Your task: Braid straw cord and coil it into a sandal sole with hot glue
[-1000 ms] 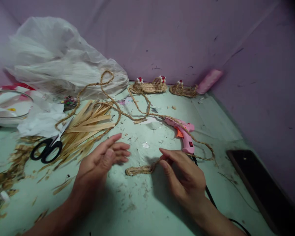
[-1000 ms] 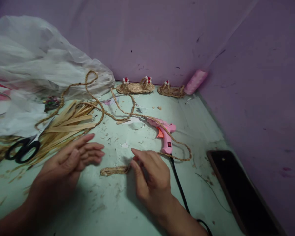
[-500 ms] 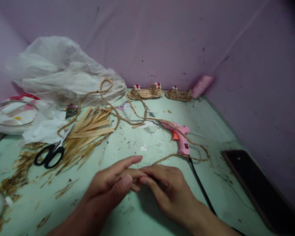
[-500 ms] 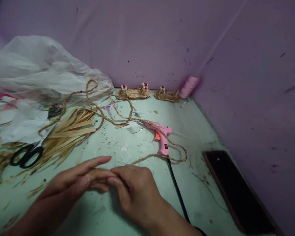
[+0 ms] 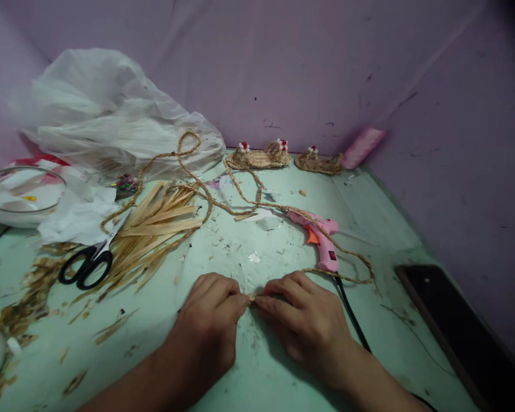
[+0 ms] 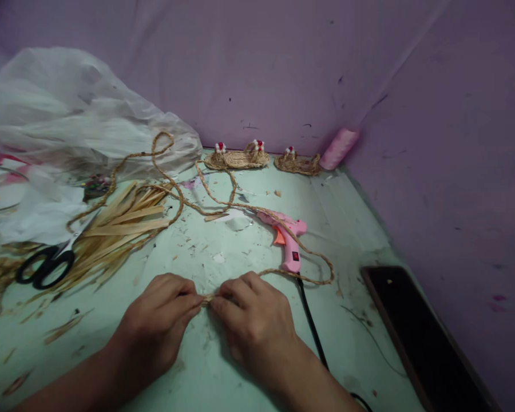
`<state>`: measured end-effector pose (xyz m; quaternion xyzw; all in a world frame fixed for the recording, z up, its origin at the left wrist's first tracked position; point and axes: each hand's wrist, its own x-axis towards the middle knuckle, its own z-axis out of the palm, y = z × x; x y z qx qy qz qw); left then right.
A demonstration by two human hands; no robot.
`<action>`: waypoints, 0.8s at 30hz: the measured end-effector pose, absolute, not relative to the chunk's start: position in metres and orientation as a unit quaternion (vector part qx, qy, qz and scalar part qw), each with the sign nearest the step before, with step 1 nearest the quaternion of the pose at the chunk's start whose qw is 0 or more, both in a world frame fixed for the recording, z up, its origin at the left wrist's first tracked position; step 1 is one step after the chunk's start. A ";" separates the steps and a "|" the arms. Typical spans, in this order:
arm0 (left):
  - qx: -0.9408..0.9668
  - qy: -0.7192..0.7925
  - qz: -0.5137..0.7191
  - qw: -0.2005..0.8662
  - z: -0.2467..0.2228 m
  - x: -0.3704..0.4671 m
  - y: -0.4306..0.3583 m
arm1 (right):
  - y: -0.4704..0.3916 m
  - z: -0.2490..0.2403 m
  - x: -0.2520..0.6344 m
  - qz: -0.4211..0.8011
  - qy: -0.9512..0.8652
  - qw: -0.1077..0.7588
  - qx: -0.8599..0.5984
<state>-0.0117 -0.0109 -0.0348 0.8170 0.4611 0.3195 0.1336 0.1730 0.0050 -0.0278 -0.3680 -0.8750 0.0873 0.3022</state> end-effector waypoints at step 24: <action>0.828 0.444 0.303 0.160 -0.037 -0.022 -0.004 | 0.001 -0.022 0.165 0.116 -0.852 0.286 -0.424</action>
